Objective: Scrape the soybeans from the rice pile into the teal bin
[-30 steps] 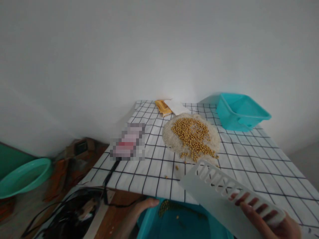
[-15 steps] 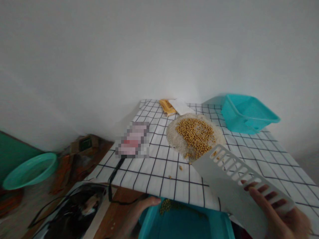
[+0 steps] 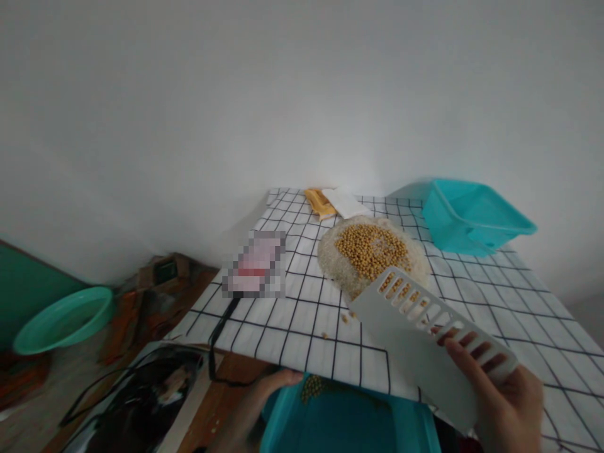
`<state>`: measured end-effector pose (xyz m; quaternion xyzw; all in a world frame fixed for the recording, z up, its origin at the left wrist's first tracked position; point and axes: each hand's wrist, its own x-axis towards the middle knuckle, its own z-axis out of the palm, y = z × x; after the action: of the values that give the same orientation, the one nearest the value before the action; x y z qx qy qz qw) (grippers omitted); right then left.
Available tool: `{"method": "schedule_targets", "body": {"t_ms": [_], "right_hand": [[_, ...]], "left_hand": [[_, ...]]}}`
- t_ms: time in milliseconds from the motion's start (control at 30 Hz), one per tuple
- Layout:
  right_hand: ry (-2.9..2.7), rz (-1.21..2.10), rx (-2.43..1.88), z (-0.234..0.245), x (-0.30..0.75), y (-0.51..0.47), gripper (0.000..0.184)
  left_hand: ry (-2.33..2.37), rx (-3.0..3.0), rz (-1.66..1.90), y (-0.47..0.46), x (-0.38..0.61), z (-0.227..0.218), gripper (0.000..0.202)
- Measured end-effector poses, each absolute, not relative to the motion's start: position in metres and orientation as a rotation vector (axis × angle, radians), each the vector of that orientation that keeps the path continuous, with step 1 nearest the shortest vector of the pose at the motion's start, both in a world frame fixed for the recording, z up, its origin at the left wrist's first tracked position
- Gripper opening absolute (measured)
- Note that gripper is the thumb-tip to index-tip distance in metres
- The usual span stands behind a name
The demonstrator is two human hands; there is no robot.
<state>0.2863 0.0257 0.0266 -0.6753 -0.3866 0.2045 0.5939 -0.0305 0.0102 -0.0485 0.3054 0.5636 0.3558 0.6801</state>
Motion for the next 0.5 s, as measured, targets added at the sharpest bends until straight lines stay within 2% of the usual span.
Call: {"method": "schedule_targets", "body": {"t_ms": [67, 200, 400, 500], "right_hand": [[-0.932, 0.475, -1.551, 0.031, 0.280, 0.029, 0.017], [-1.079, 0.482, -1.508, 0.038, 0.272, 0.035, 0.021], [-1.141, 0.590, -1.397, 0.047, 0.259, 0.036, 0.015], [-1.194, 0.621, -1.349, 0.050, 0.255, 0.036, 0.019]], "left_hand": [[1.273, 0.743, 0.822, 0.009, -0.034, -0.051, 0.017], [1.270, 0.822, 0.797, 0.015, -0.034, -0.059, 0.027], [1.241, 0.864, 0.773, 0.017, -0.033, -0.063, 0.033], [1.236, 0.925, 0.779, 0.016, -0.034, -0.067, 0.038]]}}
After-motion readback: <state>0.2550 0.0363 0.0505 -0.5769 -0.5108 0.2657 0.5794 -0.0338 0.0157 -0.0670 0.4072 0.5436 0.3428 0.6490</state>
